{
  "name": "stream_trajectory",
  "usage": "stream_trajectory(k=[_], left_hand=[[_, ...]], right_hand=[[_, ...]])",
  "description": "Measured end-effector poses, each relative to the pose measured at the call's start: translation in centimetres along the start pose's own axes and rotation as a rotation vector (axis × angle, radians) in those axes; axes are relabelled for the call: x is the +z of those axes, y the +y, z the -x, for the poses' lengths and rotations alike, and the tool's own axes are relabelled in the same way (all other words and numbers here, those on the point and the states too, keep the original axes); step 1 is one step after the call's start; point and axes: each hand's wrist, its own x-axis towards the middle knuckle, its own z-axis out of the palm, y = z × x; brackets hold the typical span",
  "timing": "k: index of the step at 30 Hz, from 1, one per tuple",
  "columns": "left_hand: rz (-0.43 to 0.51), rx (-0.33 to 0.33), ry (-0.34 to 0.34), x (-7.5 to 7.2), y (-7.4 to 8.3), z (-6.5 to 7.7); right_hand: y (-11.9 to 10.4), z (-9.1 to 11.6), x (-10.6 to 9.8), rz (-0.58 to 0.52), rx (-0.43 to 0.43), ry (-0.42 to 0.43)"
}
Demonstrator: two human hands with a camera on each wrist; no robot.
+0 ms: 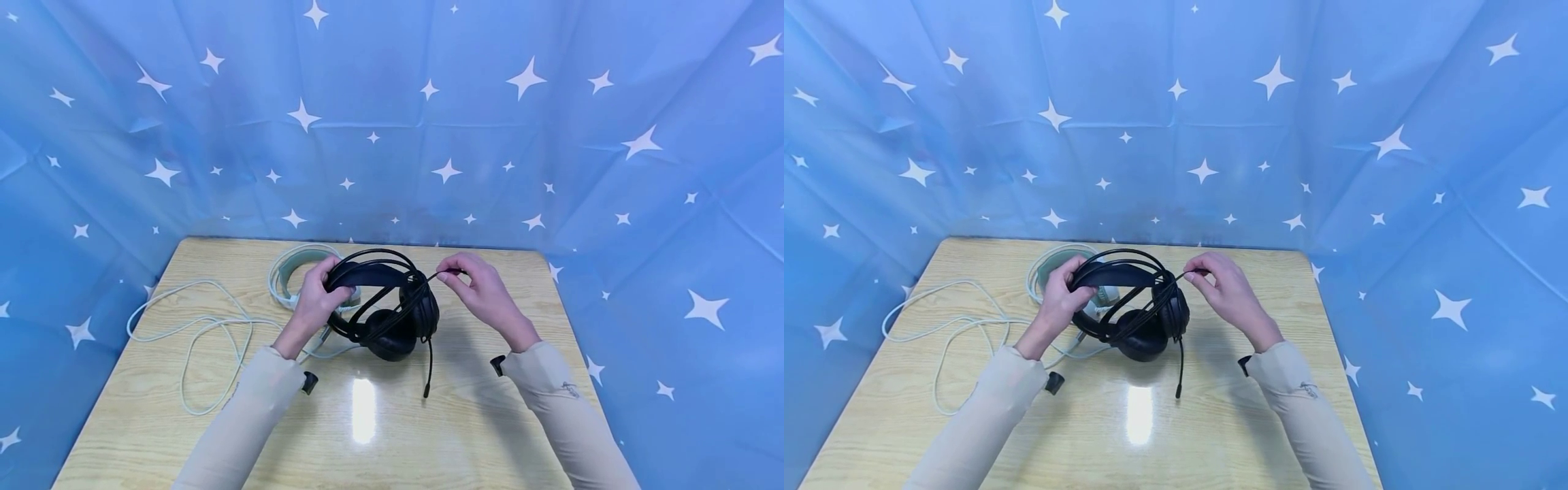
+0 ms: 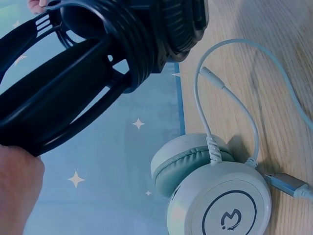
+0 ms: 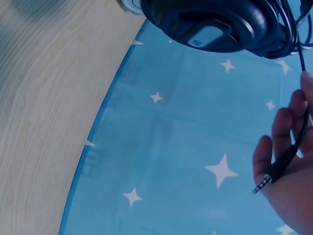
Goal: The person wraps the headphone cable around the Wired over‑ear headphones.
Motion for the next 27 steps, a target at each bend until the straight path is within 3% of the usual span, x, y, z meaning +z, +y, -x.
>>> stream_trajectory(k=[10,18,27], left_hand=[[0.074,-0.010,-0.020,0.0,0.2,0.0],[0.235,-0.041,-0.060,0.0,0.3,0.0],[0.247,-0.038,-0.072,0.0,0.3,0.1]], right_hand=[[0.3,-0.7,0.4,0.022,0.032,-0.002],[0.6,-1.3,0.8,0.038,-0.014,-0.003],[0.2,-1.4,1.3,-0.039,0.025,-0.073]])
